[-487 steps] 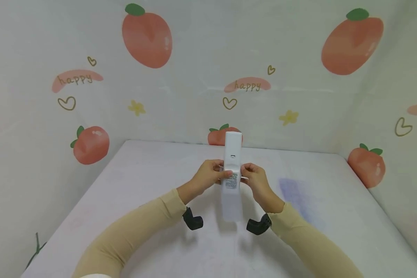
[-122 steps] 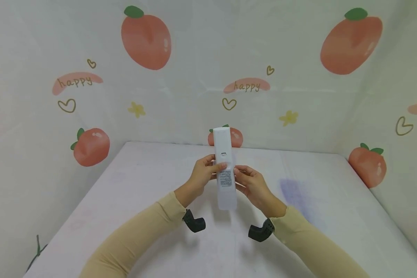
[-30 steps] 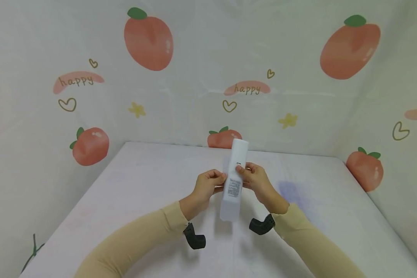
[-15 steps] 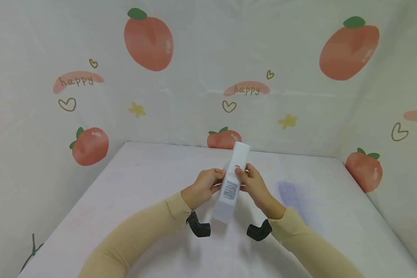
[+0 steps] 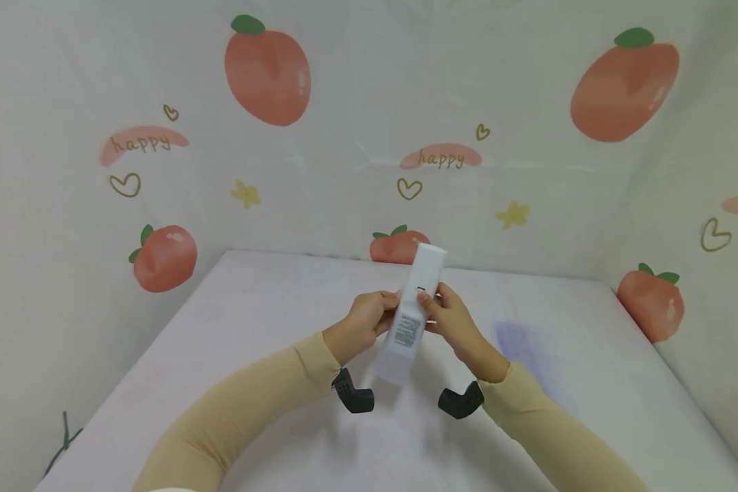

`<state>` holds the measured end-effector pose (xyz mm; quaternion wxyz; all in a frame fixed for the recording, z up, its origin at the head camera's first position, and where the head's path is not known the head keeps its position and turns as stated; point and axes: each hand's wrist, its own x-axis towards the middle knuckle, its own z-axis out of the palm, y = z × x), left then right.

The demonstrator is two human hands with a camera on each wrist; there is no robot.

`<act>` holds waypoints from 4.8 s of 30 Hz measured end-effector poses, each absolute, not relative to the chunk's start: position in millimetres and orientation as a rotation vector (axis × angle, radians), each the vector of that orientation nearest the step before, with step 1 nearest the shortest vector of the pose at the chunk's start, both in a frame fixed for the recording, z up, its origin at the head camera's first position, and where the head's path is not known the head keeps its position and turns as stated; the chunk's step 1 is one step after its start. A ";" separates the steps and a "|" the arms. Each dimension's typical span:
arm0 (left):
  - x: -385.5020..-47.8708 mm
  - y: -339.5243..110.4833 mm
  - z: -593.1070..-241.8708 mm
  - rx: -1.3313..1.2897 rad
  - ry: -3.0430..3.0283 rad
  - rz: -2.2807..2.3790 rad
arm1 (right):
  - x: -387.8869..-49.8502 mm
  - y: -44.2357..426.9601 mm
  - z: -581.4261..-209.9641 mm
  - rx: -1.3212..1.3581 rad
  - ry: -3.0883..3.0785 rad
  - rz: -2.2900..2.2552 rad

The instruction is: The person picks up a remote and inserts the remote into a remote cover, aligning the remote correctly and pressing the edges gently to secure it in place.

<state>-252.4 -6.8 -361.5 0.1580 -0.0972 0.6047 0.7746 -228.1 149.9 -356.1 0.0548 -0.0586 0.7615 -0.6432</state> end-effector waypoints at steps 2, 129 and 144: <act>-250.5 -6.3 -363.9 -0.198 1.820 2.200 | -230.8 154.0 -356.6 -0.153 2.291 -1.963; -237.7 -3.3 -373.8 0.005 1.904 2.247 | -224.7 164.8 -354.3 -0.051 2.175 -2.109; -247.6 1.1 -363.5 -0.205 1.759 2.190 | -219.4 160.2 -352.4 -0.158 2.350 -1.860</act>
